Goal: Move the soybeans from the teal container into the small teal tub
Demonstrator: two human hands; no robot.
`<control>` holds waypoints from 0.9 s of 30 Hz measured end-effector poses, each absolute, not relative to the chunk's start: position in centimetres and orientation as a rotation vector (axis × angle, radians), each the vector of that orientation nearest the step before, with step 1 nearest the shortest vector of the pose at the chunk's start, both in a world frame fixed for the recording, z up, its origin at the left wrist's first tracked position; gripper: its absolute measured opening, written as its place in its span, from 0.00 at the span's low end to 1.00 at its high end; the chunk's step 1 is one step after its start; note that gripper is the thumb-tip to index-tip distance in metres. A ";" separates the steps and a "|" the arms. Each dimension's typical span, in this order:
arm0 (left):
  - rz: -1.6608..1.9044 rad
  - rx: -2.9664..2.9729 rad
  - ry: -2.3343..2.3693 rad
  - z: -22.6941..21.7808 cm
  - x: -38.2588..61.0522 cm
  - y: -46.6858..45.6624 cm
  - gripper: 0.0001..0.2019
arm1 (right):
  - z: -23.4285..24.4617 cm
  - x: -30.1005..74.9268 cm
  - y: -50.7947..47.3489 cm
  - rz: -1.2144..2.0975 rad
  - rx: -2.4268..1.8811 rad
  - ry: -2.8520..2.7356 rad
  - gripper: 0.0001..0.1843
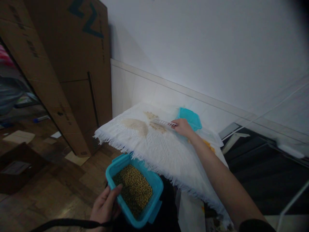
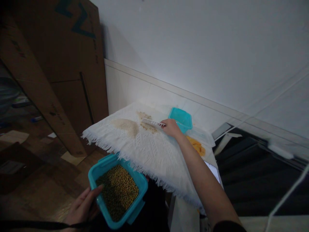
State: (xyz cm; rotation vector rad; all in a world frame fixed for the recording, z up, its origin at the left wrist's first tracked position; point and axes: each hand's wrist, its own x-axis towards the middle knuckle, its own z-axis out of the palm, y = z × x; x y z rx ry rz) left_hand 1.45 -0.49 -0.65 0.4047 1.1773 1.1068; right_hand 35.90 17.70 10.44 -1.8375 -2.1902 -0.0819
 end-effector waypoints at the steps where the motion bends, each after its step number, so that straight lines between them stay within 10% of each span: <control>1: 1.094 0.404 1.179 -0.8 1.4 -0.5 0.16 | 10.6 36.1 17.6 -0.085 -1.846 -2.217 0.14; 27: 1.091 0.363 1.180 2.6 1.7 -0.7 0.15 | 11.8 34.5 20.2 -0.032 -1.738 -2.314 0.14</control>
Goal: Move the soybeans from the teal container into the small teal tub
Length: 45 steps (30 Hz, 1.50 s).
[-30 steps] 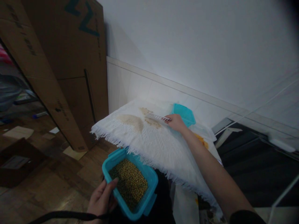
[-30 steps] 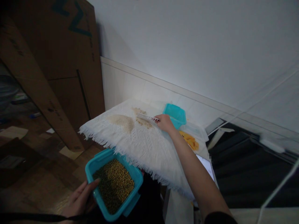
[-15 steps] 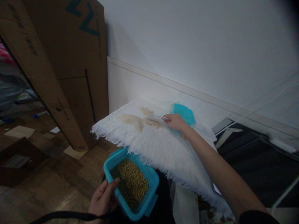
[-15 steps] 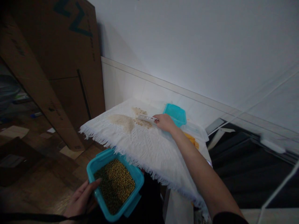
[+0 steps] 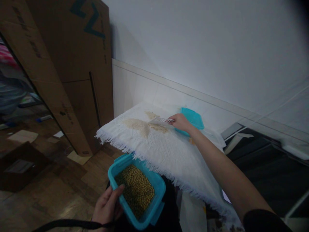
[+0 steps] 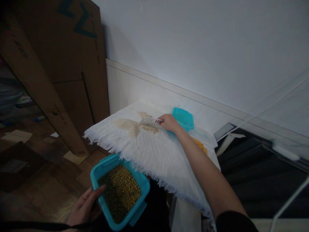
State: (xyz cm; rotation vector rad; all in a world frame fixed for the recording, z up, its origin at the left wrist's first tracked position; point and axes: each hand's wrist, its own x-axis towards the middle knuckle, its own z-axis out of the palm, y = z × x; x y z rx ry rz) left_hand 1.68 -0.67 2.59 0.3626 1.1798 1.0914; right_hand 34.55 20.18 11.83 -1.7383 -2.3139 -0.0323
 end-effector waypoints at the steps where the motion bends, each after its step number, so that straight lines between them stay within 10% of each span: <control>1: 1.093 0.368 1.179 2.5 1.6 -0.6 0.15 | 11.7 34.8 20.1 -0.038 -1.735 -2.324 0.15; 45: 1.017 0.381 1.130 0.3 1.3 -0.5 0.15 | 8.9 36.1 16.9 0.129 -1.730 -2.128 0.19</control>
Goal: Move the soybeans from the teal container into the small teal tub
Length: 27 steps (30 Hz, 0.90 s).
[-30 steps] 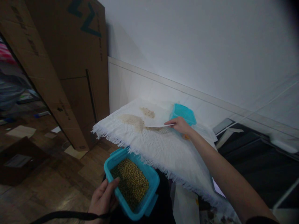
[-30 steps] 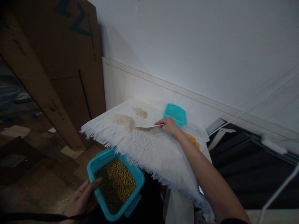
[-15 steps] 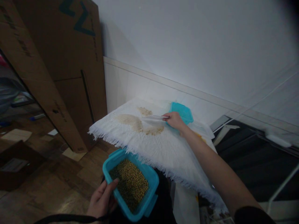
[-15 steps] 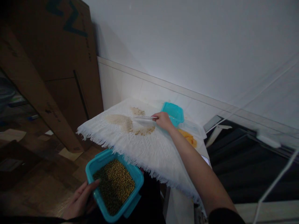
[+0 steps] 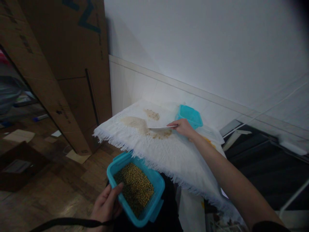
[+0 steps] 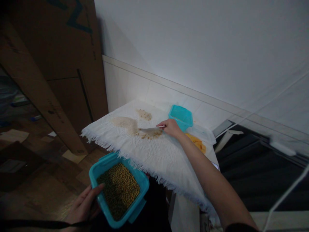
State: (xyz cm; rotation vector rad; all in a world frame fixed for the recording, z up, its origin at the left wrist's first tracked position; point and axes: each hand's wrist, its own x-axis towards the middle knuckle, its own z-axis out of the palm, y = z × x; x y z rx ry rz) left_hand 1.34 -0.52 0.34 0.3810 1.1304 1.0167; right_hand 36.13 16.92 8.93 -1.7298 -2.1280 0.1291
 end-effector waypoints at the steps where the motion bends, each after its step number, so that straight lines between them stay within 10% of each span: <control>1: 1.019 0.393 1.124 0.2 1.3 -0.5 0.14 | 8.9 36.1 16.6 0.136 -1.740 -2.116 0.19; 27: 1.033 0.465 1.217 1.5 2.2 -1.1 0.15 | 10.4 34.0 11.7 0.290 -1.662 -2.219 0.22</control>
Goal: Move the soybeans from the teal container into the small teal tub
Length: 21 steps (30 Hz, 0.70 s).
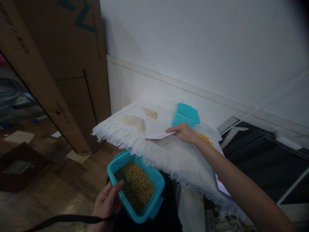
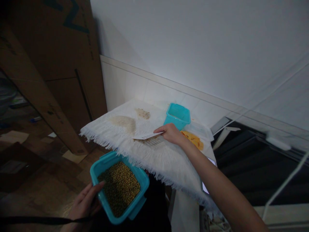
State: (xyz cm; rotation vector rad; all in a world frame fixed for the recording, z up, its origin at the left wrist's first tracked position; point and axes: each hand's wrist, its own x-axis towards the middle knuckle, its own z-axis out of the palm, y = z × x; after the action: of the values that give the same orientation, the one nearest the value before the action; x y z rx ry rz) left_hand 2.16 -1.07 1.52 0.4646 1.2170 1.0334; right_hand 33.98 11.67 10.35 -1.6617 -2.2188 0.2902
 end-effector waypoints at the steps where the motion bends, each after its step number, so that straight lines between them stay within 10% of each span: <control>1: 1.033 0.468 1.216 1.6 2.2 -1.1 0.15 | 10.5 34.0 11.4 0.292 -1.656 -2.226 0.22; 21: 1.011 0.480 1.197 -0.5 2.5 -1.2 0.18 | 11.5 35.9 7.6 -0.588 -2.415 -2.060 0.19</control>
State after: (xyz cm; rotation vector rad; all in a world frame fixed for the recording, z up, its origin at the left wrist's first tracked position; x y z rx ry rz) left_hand 2.45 -1.22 -0.45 0.4795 1.1973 1.0113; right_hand 35.94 7.59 11.49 -2.4147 -2.0599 -0.5880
